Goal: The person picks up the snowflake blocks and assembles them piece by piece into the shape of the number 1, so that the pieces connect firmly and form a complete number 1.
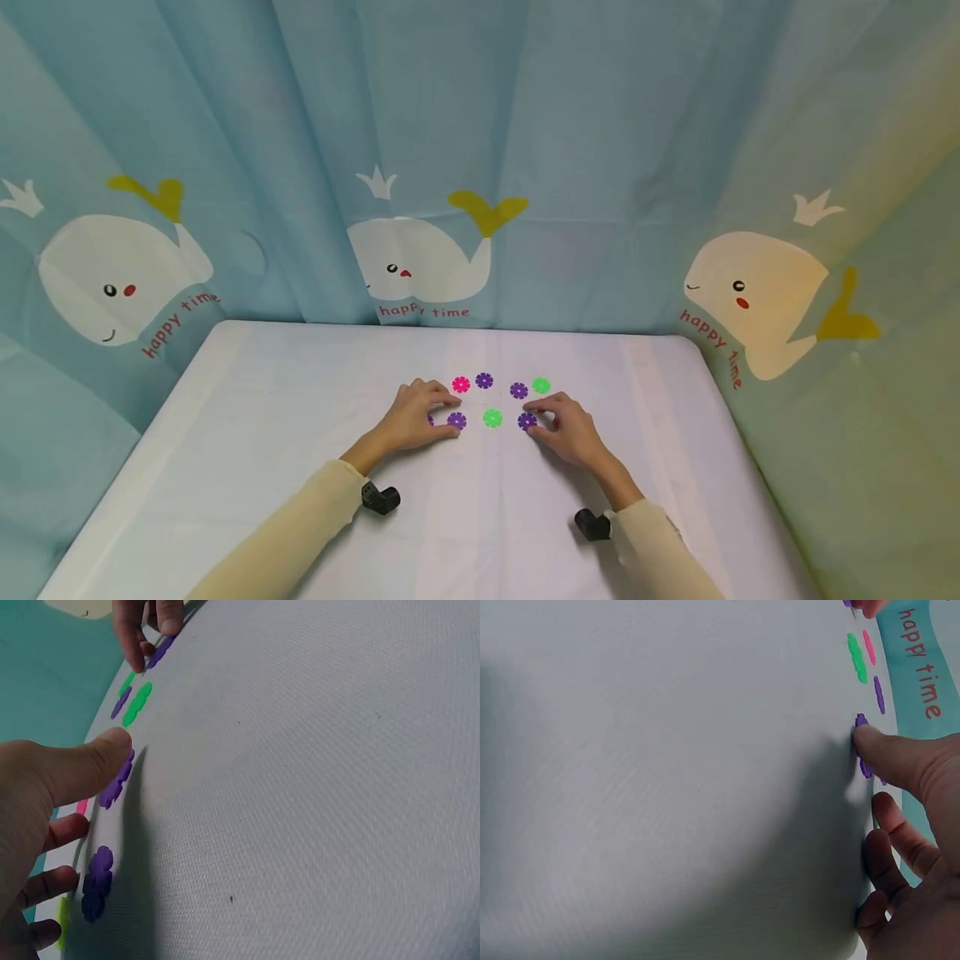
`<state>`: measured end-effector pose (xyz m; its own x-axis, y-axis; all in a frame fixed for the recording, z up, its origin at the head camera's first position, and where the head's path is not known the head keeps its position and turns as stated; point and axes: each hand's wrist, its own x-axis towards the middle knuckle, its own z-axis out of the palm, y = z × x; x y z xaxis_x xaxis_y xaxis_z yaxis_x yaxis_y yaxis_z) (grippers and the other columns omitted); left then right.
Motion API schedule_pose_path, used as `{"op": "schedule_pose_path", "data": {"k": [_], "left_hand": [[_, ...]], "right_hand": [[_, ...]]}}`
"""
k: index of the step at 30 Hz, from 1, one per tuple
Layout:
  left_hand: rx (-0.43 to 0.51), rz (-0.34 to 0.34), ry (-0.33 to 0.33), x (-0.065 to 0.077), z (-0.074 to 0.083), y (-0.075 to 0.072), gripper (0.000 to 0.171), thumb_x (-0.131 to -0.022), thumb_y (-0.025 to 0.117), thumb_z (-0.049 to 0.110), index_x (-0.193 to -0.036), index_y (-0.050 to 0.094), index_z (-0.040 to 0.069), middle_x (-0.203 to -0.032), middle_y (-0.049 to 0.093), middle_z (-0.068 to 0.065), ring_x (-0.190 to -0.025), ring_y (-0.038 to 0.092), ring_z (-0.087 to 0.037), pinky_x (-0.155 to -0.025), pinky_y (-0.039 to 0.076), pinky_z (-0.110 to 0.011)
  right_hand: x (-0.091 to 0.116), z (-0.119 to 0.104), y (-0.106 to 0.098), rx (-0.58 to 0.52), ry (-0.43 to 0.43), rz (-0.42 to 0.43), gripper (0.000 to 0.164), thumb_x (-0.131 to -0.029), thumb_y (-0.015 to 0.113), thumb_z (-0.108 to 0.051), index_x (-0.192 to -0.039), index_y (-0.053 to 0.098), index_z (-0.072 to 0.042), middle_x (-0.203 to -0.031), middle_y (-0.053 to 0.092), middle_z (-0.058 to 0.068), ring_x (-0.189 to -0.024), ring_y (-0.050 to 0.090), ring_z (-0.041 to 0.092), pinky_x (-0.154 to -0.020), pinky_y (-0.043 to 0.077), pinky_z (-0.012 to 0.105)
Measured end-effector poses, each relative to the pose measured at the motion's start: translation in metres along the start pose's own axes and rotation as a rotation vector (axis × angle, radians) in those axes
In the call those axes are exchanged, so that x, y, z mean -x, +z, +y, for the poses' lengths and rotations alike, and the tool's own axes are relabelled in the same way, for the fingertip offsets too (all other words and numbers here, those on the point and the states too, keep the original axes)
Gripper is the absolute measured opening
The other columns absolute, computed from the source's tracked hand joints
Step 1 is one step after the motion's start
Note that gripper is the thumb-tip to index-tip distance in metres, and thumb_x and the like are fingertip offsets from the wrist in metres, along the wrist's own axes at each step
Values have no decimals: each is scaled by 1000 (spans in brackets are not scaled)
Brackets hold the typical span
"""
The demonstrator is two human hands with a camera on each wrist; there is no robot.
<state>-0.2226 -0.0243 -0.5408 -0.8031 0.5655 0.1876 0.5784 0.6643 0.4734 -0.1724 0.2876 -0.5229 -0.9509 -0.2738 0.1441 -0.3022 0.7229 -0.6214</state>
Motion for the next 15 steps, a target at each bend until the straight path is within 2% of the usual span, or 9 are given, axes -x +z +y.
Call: {"op": "schedule_pose_path", "data": {"k": [6,10,15], "left_hand": [[-39,-20,-5,-2,1,1,35,-87,83,42,-116,79,23,-120,65,2,-107,53,-19,-86,38,-38],[-18,-18,-9,-1,3,0,28,-87,83,37,-110,80,23,-118,64,1,-106,53,-20,-87,38,-40],[5,-4,-4,-1,6,0,24,-85,84,33,-106,79,21,-116,65,0,-104,53,-20,-88,38,-42]], "right_hand": [[-1,-1,0,25,-13,-1,29,-86,81,-3,-115,76,-6,-107,64,12,-82,53,19,-72,46,32],[-1,-3,1,27,3,6,28,-85,81,-2,-112,76,-8,-107,64,11,-82,52,19,-71,44,32],[-1,-5,5,44,-32,33,29,-84,82,-1,-111,75,-6,-103,66,8,-81,53,20,-70,45,30]]}}
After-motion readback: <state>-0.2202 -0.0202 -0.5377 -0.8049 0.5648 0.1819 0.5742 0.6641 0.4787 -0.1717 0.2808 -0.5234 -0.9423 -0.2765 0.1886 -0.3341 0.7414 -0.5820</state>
